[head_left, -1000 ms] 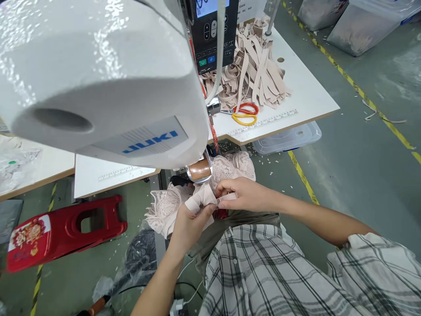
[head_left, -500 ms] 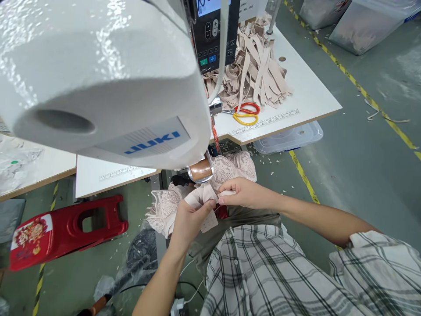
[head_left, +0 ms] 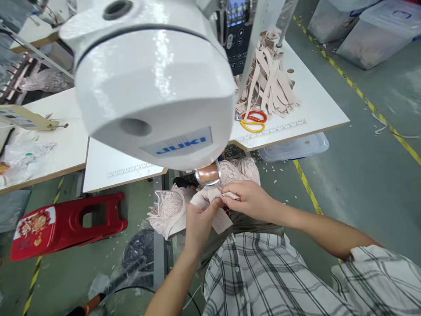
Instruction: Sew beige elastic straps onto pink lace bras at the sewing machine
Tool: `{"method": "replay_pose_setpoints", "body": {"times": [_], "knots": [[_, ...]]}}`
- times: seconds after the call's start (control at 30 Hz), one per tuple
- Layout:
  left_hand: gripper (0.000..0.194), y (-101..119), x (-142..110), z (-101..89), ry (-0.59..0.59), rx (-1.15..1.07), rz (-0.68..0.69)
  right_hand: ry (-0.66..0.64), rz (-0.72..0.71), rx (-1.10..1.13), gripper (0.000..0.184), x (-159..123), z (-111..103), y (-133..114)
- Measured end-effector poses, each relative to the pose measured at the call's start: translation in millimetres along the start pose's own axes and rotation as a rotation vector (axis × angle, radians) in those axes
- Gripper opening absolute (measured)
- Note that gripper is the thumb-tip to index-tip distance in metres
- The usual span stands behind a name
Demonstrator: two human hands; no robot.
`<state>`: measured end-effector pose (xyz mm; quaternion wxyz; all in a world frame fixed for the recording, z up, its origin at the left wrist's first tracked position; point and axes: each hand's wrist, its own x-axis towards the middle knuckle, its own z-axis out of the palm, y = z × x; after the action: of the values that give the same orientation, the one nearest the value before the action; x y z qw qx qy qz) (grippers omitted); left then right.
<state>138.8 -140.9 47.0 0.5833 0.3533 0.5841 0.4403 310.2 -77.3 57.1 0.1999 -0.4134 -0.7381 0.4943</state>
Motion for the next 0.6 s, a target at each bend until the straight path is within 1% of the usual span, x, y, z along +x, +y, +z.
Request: {"method": "replay_pose_setpoints", "body": {"times": [0.07, 0.1, 0.17, 0.2, 0.23, 0.27, 0.3, 0.33, 0.37, 0.4, 0.47, 0.5, 0.53, 0.6], "knots": [[0.036, -9, -4, -7.6, 0.050, -0.085, 0.007, -0.078, 0.070, 0.136, 0.019, 5, -9, -5], [0.046, -14, -6, -10.9, 0.093, -0.173, 0.022, -0.121, 0.127, 0.234, 0.020, 8, -14, -8], [0.075, -24, -10, -13.5, 0.151, -0.400, 0.060, -0.204, 0.223, 0.420, 0.024, 16, -26, -17], [0.089, -28, -12, -12.4, 0.129, -0.499, 0.081, -0.249, 0.252, 0.488, 0.025, 20, -31, -23], [0.098, -31, -13, -10.0, 0.070, -0.562, 0.110, -0.304, 0.267, 0.536, 0.026, 25, -37, -30], [0.101, -32, -14, -7.1, -0.006, -0.583, 0.152, -0.374, 0.268, 0.557, 0.026, 30, -41, -37], [0.097, -31, -15, -4.7, -0.069, -0.559, 0.219, -0.448, 0.249, 0.543, 0.027, 36, -46, -44], [0.090, -29, -14, -3.6, -0.106, -0.502, 0.321, -0.509, 0.211, 0.489, 0.026, 41, -50, -50], [0.083, -26, -12, -4.5, -0.099, -0.417, 0.464, -0.544, 0.155, 0.392, 0.023, 47, -54, -55], [0.076, -22, -8, -7.8, -0.056, -0.297, 0.624, -0.538, 0.091, 0.258, 0.019, 53, -57, -60], [0.067, -12, 2, -20.5, 0.051, 0.066, 0.912, -0.427, -0.027, -0.053, 0.009, 63, -61, -64], [0.065, -7, 8, -28.6, 0.073, 0.294, 1.017, -0.356, -0.066, -0.191, 0.009, 67, -62, -65], [0.064, -3, 15, -37.0, 0.067, 0.525, 1.095, -0.299, -0.094, -0.302, 0.013, 70, -61, -64], [0.063, 4, 29, -51.9, 0.037, 0.930, 1.207, -0.249, -0.142, -0.438, 0.021, 74, -60, -62]]}}
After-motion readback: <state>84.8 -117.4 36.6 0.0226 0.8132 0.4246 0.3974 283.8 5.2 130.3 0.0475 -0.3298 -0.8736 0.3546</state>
